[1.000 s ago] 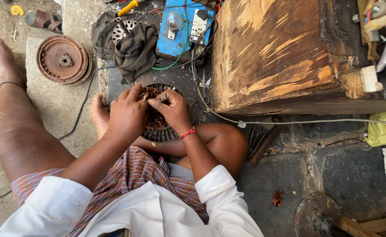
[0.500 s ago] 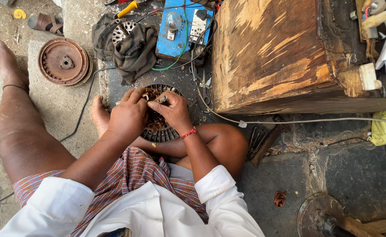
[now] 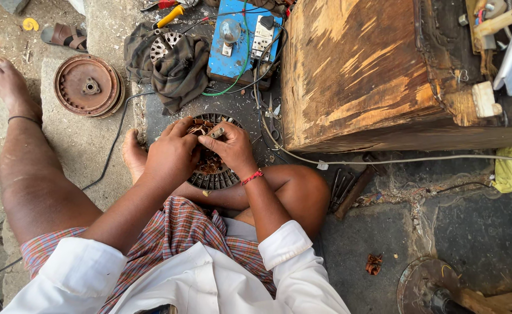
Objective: The person sits on the ground working on an electric motor rotor, using a thin stick-like tool to pry and adjust the copper windings around the rotor. They reposition the rotor, pick up pliers to work on a part, then continue manipulating the windings and components by hand.
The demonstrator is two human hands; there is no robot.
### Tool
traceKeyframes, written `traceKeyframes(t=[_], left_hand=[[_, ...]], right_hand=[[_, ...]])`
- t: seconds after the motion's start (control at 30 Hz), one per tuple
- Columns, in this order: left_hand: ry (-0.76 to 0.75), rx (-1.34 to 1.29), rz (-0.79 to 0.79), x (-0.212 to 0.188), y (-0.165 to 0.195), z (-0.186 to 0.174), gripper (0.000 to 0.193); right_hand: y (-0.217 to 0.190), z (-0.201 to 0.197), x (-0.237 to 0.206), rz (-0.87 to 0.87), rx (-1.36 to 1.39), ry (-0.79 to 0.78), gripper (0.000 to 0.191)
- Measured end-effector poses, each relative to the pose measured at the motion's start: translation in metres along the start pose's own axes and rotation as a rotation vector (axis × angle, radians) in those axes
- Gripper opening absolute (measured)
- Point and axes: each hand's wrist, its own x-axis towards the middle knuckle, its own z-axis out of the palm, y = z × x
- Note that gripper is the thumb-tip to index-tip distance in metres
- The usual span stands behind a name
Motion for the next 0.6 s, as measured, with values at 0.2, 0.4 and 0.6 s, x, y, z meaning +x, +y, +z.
traceKeyframes(t=[0.2, 0.4, 0.6], left_hand=[[-0.076, 0.198, -0.002, 0.0048, 0.0011, 0.0083, 0.021], [-0.109, 0.119, -0.058, 0.0035, -0.0009, 0.0084, 0.015], [-0.217, 0.221, -0.003, 0.006, -0.0018, 0.0034, 0.025]], right_hand=[[0.0001, 0.0003, 0.0006, 0.03, 0.039, -0.014, 0.023], [-0.0001, -0.0008, -0.0008, -0.068, -0.038, -0.077, 0.027], [-0.0004, -0.0001, -0.0013, -0.067, -0.097, -0.083, 0.029]])
